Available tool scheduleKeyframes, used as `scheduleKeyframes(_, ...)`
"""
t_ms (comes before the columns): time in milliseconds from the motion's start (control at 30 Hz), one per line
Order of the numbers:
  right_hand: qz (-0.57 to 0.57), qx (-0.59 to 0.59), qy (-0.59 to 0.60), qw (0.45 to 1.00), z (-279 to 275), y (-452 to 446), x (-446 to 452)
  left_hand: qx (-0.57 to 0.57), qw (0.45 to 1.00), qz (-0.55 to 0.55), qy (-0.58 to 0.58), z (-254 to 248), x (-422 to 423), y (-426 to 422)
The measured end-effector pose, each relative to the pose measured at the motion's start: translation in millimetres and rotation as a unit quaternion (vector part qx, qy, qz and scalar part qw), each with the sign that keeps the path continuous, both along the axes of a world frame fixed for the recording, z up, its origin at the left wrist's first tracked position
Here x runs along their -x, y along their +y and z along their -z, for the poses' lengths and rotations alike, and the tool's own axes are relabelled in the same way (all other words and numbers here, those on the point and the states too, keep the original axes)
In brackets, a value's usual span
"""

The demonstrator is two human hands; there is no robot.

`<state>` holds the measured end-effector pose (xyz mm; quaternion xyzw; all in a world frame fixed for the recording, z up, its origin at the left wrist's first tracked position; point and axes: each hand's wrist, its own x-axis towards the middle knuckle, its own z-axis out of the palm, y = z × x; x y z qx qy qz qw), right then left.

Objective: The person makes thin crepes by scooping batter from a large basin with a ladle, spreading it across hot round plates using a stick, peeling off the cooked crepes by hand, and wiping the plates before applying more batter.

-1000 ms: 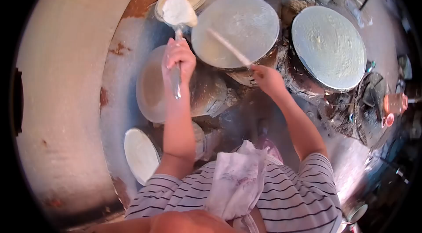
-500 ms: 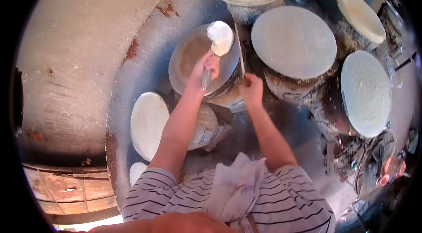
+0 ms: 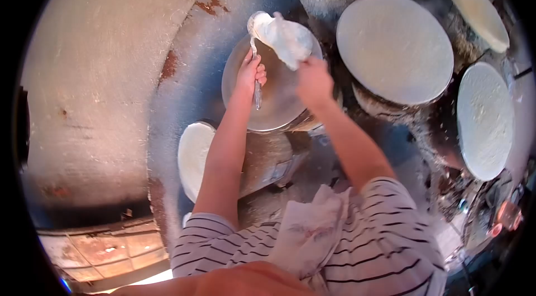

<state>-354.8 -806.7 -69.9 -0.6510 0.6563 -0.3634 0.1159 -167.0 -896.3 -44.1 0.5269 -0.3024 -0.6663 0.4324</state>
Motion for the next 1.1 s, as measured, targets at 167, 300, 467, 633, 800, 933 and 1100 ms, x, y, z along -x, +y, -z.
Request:
scheduleKeyframes(167, -0.013, -0.033, -0.010, 0.999, 12, 38, -24, 0.042, 0.991, 0.026, -0.126, 3, -35, 17)
scheduleKeyframes(300, -0.009, 0.047, 0.036, 0.998, 14, -17, -20, 0.091, 0.966, 0.006, -0.242, 3, -49, 15)
scheduleKeyframes(467, -0.036, 0.016, 0.034, 0.999, 22, 0, -28, 0.062, 0.962, -0.031, -0.264, 9, -83, 51)
scheduleKeyframes(633, -0.077, 0.097, 0.064, 0.990, 15, -32, -7, 0.048, 0.992, -0.113, 0.023, -10, -99, 80)
scheduleKeyframes(800, -0.109, 0.029, 0.043, 0.993, 16, -45, 0, 0.043, 0.943, -0.161, 0.289, -39, -112, 105)
scheduleKeyframes(933, -0.223, -0.007, 0.015, 0.975, 6, -77, -39, 0.103, 0.951, -0.201, 0.213, -57, -105, 122)
scheduleKeyframes(1100, -0.351, -0.009, 0.061, 0.934, -12, -60, -27, 0.119, 0.954, -0.235, 0.144, -66, -100, 125)
